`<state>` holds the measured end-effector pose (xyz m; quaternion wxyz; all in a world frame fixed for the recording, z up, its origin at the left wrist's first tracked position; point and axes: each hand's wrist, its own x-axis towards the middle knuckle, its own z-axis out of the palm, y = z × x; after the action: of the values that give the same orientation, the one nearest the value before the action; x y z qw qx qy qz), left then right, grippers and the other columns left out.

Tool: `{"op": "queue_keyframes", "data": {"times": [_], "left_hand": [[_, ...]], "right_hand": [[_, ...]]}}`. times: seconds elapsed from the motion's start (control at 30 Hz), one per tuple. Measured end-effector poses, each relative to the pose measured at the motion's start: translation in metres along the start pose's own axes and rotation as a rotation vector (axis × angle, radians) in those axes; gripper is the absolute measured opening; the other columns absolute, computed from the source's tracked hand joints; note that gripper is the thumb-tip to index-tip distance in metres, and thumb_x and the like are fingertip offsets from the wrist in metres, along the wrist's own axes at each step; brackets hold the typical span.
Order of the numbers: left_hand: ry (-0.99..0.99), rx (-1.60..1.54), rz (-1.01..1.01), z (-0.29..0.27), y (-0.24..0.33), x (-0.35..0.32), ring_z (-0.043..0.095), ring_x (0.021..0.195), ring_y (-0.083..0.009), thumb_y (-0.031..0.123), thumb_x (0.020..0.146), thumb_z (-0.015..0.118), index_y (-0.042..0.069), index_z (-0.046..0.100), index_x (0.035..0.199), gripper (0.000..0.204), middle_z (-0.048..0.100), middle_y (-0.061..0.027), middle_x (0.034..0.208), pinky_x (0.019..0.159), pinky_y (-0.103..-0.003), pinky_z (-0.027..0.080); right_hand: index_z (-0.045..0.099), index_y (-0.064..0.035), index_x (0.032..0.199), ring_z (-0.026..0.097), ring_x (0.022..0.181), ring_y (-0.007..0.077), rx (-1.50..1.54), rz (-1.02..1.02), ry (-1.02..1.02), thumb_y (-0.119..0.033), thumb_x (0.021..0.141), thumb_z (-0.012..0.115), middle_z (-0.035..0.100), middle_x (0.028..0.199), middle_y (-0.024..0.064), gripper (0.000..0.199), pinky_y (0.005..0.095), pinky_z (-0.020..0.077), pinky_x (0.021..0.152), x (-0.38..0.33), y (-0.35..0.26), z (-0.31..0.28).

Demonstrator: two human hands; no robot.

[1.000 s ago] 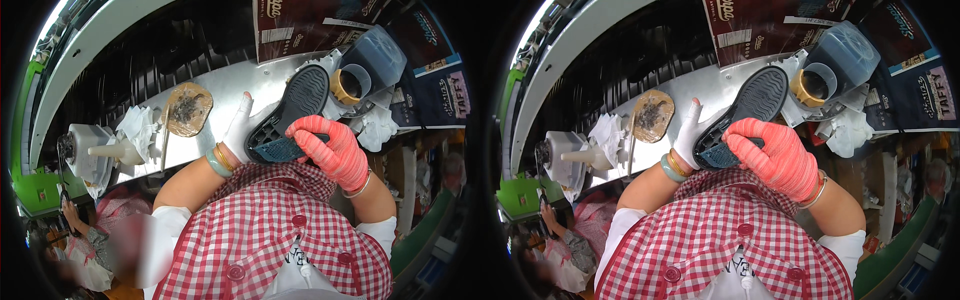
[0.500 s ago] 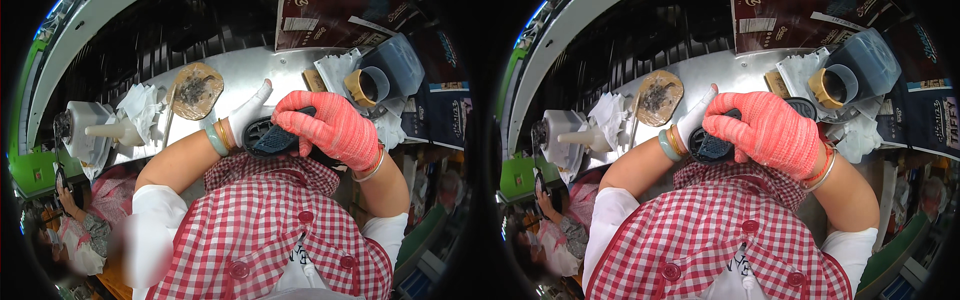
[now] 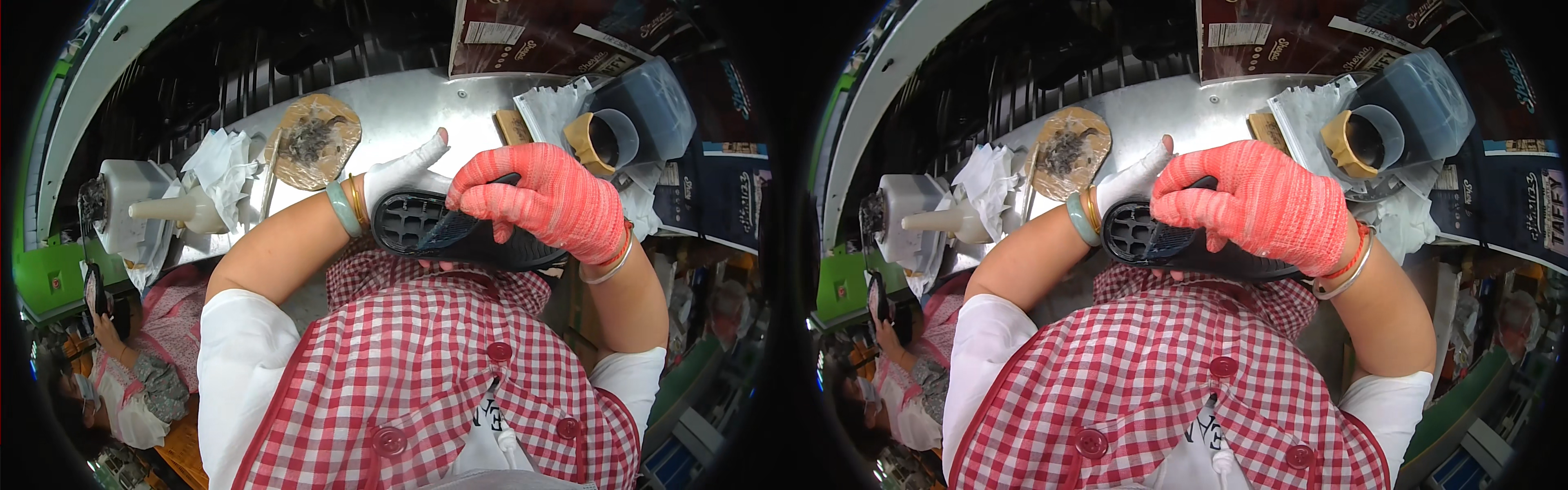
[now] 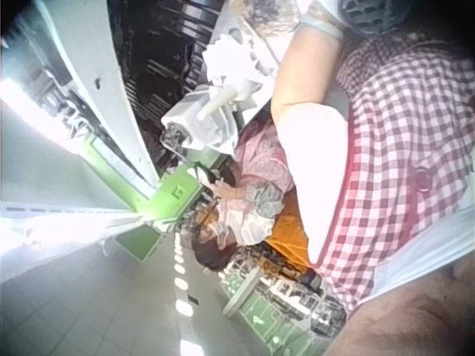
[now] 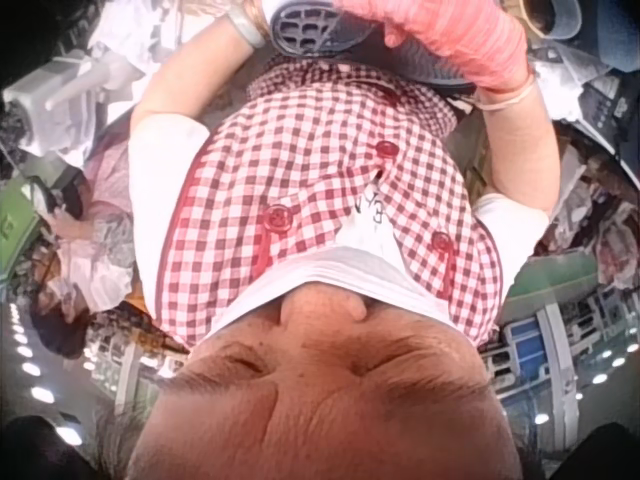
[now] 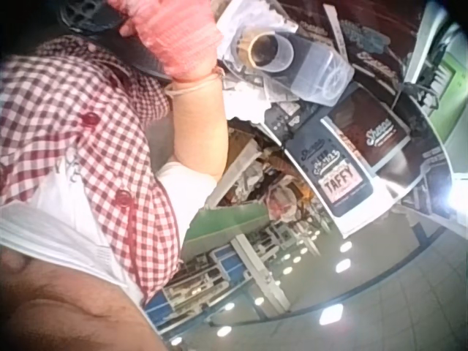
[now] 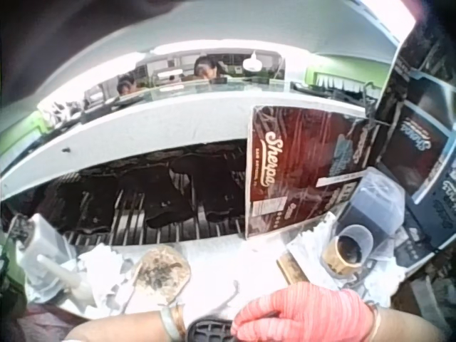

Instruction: The person prepares a cleaning solution by mixing a dark liquid with a white substance in a small container. They then use a blue brush to scrub the soles of black slip-on shoes, working on one shoe at a time. The person repeatedly dips the brush into the solution and scrubs the textured bottom of the footwear.

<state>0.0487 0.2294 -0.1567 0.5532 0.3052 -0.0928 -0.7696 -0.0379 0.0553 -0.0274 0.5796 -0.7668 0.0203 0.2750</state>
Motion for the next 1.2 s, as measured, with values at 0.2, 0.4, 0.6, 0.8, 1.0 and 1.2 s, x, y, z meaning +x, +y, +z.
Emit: {"op": "queue_keyframes", "data": {"times": [0.2,0.4,0.6,0.8,1.0,1.2], "left_hand": [[-0.1,-0.008,-0.019,-0.003,0.002,0.002,0.053,0.111,-0.0402,0.09,0.066,0.024,-0.003,0.024,0.141,0.119,0.031,-0.0206,0.143,0.08,-0.056,0.052],[-0.065,0.093,0.057,-0.017,-0.001,0.007,0.046,0.121,-0.0325,0.089,0.068,0.025,-0.003,0.026,0.14,0.117,0.031,-0.0182,0.144,0.085,-0.051,0.05],[-0.065,-0.044,0.045,0.001,0.004,-0.002,0.05,0.117,-0.0332,0.079,0.078,0.03,0.0,0.025,0.141,0.102,0.035,-0.0188,0.141,0.084,-0.055,0.049],[0.136,0.079,0.6,0.009,0.022,-0.036,0.052,0.115,-0.0335,0.023,0.083,0.059,0.002,0.024,0.142,0.071,0.041,-0.0193,0.136,0.091,-0.052,0.046],[0.152,-0.331,0.876,0.01,-0.016,-0.039,0.033,0.13,-0.0376,0.048,0.09,0.045,0.005,0.027,0.141,0.069,0.032,-0.0207,0.142,0.098,-0.067,0.03],[0.355,-0.589,0.528,0.012,-0.089,-0.03,0.053,0.11,-0.0397,0.063,0.09,0.027,0.006,0.035,0.137,0.073,0.048,-0.0193,0.128,0.068,-0.048,0.055]], "right_hand": [[0.067,-0.0039,0.097,0.057,0.059,0.0091,0.036,-0.029,0.006,-0.021,0.084,0.061,0.066,0.082,0.0041,0.022,0.0228,0.0476,0.058,-0.013,0.02,-0.015],[0.067,-0.0002,0.093,0.058,0.059,0.0115,0.078,0.001,0.082,-0.017,0.082,0.061,0.066,0.087,0.007,0.021,0.0236,0.0477,0.059,-0.034,0.035,-0.022],[0.067,-0.0018,0.096,0.056,0.06,0.0081,0.125,-0.066,0.193,-0.018,0.085,0.061,0.067,0.087,0.0045,0.021,0.0216,0.0468,0.058,-0.058,0.068,-0.027],[0.066,-0.0046,0.1,0.057,0.061,0.0038,0.262,-0.32,0.776,-0.028,0.089,0.061,0.067,0.093,0.0012,0.027,0.016,0.0382,0.052,-0.101,0.065,-0.064],[0.066,-0.004,0.103,0.057,0.067,0.0069,0.166,-0.275,1.185,-0.024,0.087,0.064,0.065,0.091,0.0013,0.026,0.0205,0.0471,0.061,-0.096,0.092,-0.1],[0.066,-0.0038,0.103,0.057,0.066,0.009,0.183,-0.157,1.137,-0.024,0.086,0.064,0.064,0.085,0.0037,0.026,0.0226,0.0482,0.062,-0.079,0.115,-0.111]]}}
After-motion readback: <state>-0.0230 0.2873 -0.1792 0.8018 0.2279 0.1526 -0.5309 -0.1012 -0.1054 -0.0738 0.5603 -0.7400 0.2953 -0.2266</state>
